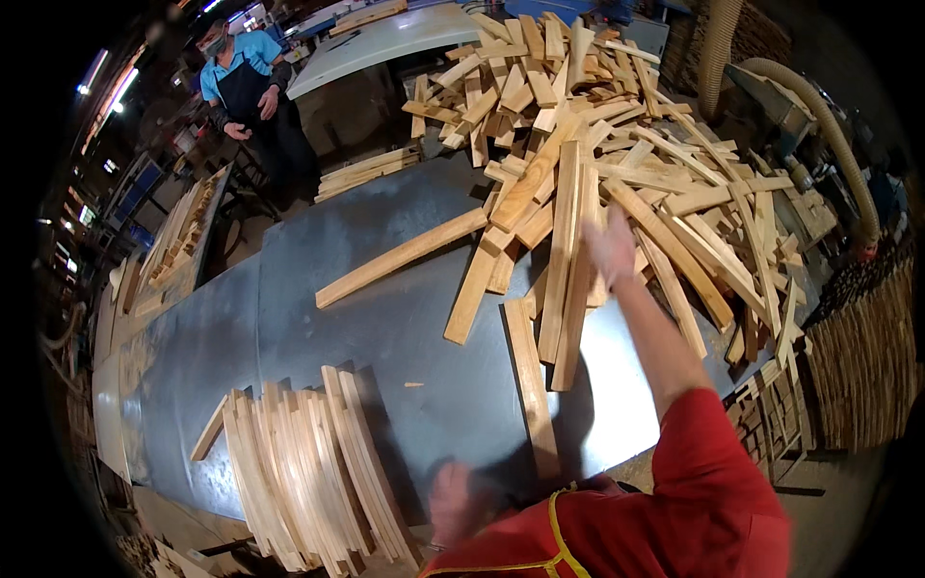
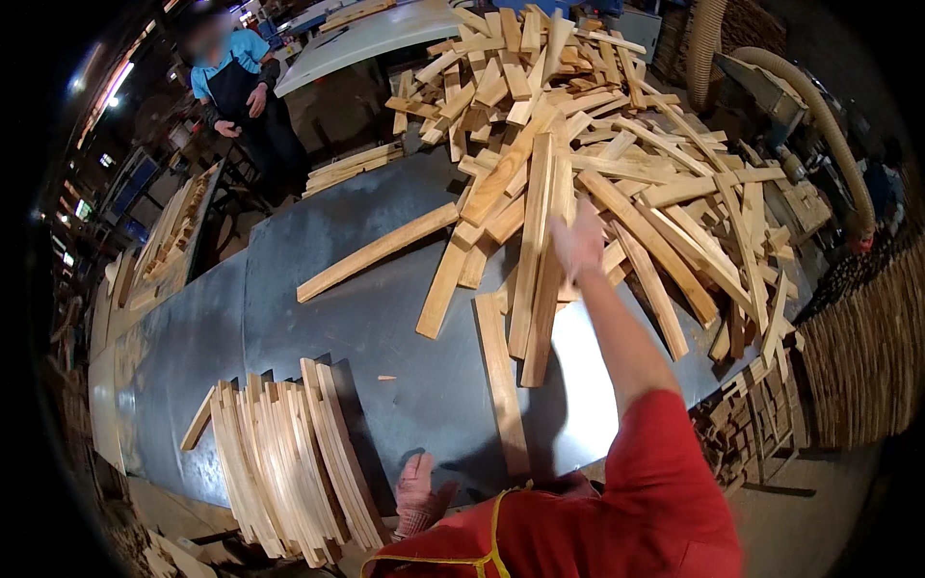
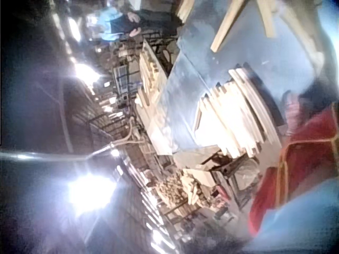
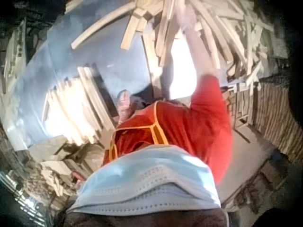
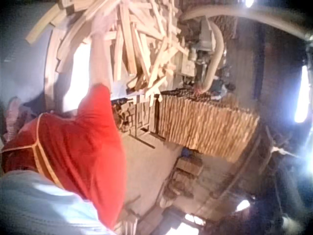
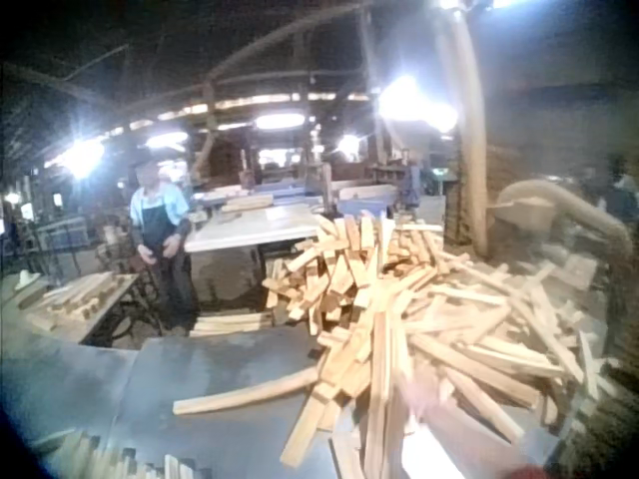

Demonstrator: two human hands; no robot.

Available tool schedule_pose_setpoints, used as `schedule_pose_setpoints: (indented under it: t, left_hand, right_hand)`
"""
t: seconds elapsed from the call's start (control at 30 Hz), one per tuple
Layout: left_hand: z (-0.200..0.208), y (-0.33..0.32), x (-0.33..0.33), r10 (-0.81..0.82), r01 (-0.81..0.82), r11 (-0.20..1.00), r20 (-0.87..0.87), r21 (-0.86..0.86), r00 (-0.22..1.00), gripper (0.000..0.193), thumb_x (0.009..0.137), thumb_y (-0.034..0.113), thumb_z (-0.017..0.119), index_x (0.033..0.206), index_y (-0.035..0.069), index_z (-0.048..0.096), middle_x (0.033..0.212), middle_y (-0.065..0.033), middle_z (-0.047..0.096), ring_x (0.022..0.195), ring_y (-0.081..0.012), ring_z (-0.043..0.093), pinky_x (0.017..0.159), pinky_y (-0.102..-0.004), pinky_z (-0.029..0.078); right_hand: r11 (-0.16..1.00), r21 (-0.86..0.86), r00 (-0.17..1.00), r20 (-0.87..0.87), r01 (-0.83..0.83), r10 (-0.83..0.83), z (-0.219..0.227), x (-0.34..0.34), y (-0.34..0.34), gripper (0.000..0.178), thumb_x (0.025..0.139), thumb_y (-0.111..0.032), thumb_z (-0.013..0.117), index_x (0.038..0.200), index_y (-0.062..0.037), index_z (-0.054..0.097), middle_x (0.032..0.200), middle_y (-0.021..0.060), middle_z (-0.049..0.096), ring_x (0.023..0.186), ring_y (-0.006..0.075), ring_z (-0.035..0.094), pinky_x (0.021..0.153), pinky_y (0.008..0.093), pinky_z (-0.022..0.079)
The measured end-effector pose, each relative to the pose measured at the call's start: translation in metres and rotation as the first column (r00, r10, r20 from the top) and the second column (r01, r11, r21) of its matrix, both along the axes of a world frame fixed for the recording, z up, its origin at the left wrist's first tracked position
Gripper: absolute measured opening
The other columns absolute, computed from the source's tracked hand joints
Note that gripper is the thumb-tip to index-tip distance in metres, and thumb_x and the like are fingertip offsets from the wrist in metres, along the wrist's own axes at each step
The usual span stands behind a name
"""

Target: The person sorts wooden sticks on a metal table, picking them up from a disorganized pile and arranging them into neat stacks. The person wears gloves and handles the sticks one by one or in small groups, aligning them carefully.

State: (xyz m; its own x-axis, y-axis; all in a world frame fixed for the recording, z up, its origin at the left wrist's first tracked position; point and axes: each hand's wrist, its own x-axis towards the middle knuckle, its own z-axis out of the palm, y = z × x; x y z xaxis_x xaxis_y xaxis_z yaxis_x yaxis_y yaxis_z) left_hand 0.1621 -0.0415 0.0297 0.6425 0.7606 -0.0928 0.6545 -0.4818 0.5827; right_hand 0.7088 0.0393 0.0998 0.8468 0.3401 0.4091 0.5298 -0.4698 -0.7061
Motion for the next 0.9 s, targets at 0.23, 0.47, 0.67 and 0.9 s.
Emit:
schedule_pose_setpoints:
  t: [0.23, 0.47, 0.67, 0.9]
  left_hand:
    - [-0.026, 0.053, -0.061, 0.374, -0.157, 0.892, -0.499, 0.423, 0.782, 0.088, 0.086, 0.042, 0.073, 0.16, 0.006, 0.041, 0.159, -0.0238, 0.044, 0.153, -0.0465, 0.032, 0.126, -0.0611, 0.025]
    - [-0.036, 0.091, -0.141, 0.499, -0.228, 0.826, -0.479, 0.516, 0.722, 0.081, 0.091, 0.039, 0.069, 0.16, 0.009, 0.039, 0.156, -0.0163, 0.049, 0.147, -0.0404, 0.042, 0.118, -0.054, 0.035]
    - [-0.023, 0.092, -0.145, 0.449, -0.268, 0.881, -0.513, 0.389, 0.732, 0.075, 0.092, 0.047, 0.068, 0.155, 0.011, 0.049, 0.154, -0.0114, 0.053, 0.146, -0.0336, 0.045, 0.117, -0.0483, 0.038]
    - [0.001, 0.062, -0.037, 0.33, -0.182, 0.801, 0.167, -0.571, 0.929, 0.046, 0.093, 0.026, 0.071, 0.131, 0.0, 0.065, 0.114, -0.0181, 0.073, 0.098, -0.0274, 0.069, 0.092, -0.0389, 0.054]
  right_hand:
    - [0.967, -0.237, 0.913, -0.407, -0.097, -0.008, -0.089, -0.131, -0.039, 0.097, 0.083, -0.03, 0.077, 0.161, 0.0001, 0.028, 0.166, 0.0277, 0.029, 0.144, 0.0452, 0.046, 0.121, 0.0434, 0.039]
    - [0.996, 0.068, 0.734, -0.674, -0.05, 0.083, -0.067, -0.164, -0.049, 0.077, 0.083, -0.009, 0.071, 0.152, -0.0008, 0.037, 0.123, 0.0223, 0.064, 0.11, 0.0396, 0.065, 0.098, 0.0461, 0.053]
    - [0.897, 0.412, 0.438, -0.786, -0.157, 0.437, -0.039, -0.314, -0.085, 0.073, 0.086, 0.0, 0.07, 0.153, -0.0038, 0.04, 0.117, 0.0107, 0.061, 0.098, 0.0219, 0.061, 0.087, 0.037, 0.055]
    - [0.652, 0.129, 0.261, -0.846, -0.747, 0.465, -0.079, -0.451, -0.102, 0.095, 0.085, -0.029, 0.08, 0.163, -0.0036, 0.032, 0.141, 0.0268, 0.061, 0.128, 0.0353, 0.061, 0.108, 0.0414, 0.047]
